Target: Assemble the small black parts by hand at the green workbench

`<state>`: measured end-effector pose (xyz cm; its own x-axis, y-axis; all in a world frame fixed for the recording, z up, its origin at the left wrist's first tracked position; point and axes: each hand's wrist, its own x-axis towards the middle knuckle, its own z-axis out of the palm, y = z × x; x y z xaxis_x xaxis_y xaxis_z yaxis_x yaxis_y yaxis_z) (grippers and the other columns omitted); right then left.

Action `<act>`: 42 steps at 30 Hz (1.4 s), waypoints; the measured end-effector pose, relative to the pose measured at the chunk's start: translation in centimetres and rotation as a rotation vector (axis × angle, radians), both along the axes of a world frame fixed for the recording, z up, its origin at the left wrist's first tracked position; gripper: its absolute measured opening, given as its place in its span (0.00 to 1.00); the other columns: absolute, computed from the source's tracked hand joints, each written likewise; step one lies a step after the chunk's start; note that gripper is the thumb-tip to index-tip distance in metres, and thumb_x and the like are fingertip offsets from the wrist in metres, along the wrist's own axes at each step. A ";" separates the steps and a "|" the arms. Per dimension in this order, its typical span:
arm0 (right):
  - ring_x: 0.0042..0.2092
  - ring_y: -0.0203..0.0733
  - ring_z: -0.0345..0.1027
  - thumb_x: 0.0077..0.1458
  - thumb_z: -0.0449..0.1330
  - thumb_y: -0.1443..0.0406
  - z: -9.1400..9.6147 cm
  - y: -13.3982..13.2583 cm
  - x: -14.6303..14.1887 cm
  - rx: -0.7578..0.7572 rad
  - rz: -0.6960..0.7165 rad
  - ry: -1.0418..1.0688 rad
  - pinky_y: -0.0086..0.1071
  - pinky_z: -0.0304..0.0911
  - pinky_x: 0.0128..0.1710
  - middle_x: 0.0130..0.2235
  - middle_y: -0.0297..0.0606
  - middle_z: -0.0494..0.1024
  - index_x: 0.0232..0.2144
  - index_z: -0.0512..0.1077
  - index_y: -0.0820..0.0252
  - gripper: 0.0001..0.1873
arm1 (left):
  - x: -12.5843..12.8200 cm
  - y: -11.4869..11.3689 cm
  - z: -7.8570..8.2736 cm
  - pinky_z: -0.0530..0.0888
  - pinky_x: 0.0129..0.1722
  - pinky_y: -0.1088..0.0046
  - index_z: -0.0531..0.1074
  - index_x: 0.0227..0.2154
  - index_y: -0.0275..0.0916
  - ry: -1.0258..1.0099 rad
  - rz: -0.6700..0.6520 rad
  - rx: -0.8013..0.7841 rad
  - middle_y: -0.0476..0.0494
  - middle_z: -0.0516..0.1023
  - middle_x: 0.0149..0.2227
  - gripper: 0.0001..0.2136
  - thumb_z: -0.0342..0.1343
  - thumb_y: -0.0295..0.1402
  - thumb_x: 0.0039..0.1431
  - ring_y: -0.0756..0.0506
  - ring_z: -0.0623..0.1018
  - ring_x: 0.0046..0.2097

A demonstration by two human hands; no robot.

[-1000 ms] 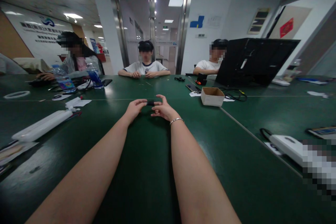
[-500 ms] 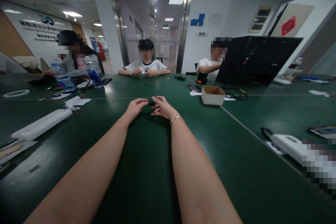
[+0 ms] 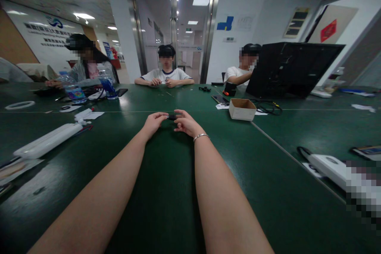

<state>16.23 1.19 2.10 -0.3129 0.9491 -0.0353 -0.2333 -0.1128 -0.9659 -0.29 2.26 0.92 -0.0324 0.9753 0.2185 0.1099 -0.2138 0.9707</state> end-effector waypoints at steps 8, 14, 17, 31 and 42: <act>0.16 0.25 0.55 0.58 0.56 0.70 -0.1 0.0 0.1 -0.035 -0.025 0.016 0.30 0.72 0.24 0.30 0.30 0.71 0.43 0.62 0.57 0.10 | 0.0 -0.1 0.1 0.71 0.39 0.72 0.77 0.32 0.35 -0.002 0.007 0.001 0.43 0.78 0.30 0.07 0.58 0.27 0.49 0.48 0.74 0.34; 0.17 0.25 0.58 0.56 0.60 0.68 -0.2 -0.1 0.1 -0.043 -0.024 0.036 0.31 0.73 0.27 0.30 0.29 0.70 0.46 0.60 0.54 0.17 | 0.1 -0.3 0.3 0.71 0.38 0.71 0.77 0.33 0.35 0.010 0.001 -0.002 0.43 0.78 0.31 0.07 0.58 0.28 0.49 0.47 0.74 0.33; 0.16 0.26 0.55 0.60 0.57 0.65 -0.1 0.0 0.0 -0.060 -0.037 0.007 0.30 0.72 0.24 0.27 0.30 0.71 0.42 0.62 0.58 0.09 | 0.0 -0.3 0.2 0.71 0.37 0.71 0.77 0.33 0.35 0.009 0.002 0.005 0.42 0.78 0.30 0.07 0.58 0.28 0.49 0.47 0.75 0.33; 0.17 0.26 0.59 0.55 0.56 0.77 0.0 -0.3 0.1 -0.012 0.024 0.042 0.31 0.73 0.29 0.27 0.26 0.70 0.45 0.62 0.55 0.18 | 0.0 -0.1 0.1 0.71 0.37 0.74 0.77 0.34 0.34 0.029 0.014 0.004 0.42 0.78 0.32 0.08 0.57 0.27 0.51 0.49 0.74 0.32; 0.18 0.27 0.60 0.58 0.56 0.72 -0.1 -0.1 0.1 -0.028 0.008 0.048 0.34 0.73 0.30 0.27 0.27 0.70 0.45 0.61 0.55 0.14 | 0.0 0.0 0.0 0.70 0.35 0.74 0.77 0.34 0.34 0.049 0.014 0.012 0.42 0.78 0.31 0.09 0.57 0.30 0.51 0.49 0.73 0.32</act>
<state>16.38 1.05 2.03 -0.3224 0.9454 -0.0466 -0.2787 -0.1418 -0.9499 -0.33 2.29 0.88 -0.0350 0.9721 0.2321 0.1606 -0.2237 0.9613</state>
